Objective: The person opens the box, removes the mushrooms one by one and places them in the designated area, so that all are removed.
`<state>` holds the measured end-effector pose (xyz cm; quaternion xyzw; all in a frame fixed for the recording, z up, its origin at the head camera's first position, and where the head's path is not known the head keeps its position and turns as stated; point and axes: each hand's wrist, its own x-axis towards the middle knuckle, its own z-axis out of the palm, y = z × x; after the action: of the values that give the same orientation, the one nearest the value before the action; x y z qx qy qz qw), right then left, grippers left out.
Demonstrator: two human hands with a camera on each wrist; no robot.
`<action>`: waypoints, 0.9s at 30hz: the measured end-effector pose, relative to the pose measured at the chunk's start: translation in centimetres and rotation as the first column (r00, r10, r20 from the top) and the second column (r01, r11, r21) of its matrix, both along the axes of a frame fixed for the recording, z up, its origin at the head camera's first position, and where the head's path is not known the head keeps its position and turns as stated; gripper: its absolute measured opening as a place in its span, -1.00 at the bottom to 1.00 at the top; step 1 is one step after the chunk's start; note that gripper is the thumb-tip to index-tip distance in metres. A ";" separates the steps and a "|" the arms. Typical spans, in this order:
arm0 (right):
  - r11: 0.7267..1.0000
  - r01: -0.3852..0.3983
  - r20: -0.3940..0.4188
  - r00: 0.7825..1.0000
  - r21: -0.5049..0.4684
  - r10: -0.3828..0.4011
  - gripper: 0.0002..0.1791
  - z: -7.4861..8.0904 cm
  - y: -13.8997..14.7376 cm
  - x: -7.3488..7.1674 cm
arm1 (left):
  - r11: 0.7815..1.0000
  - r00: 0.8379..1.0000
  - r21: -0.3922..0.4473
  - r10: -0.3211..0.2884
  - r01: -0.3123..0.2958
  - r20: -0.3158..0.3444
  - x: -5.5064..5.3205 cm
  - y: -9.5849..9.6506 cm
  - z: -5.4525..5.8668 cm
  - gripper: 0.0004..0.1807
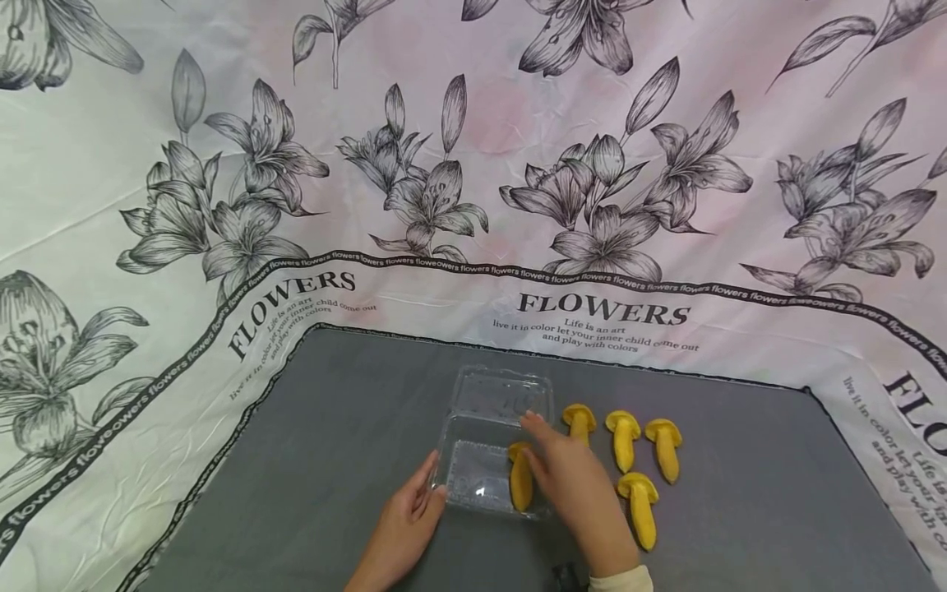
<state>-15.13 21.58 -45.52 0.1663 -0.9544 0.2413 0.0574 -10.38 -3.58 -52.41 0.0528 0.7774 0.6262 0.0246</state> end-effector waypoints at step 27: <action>0.997 0.009 -0.093 0.996 0.078 -0.002 -0.62 -2.2 -1.3 0.7 | 1.000 1.000 -0.013 0.003 -0.003 -0.029 0.0 0.0 -0.2 -0.31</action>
<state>-14.41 20.28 -47.71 0.1769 -0.9598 0.1957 0.0956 -10.34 -3.62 -52.63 0.0606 0.7817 0.6205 0.0124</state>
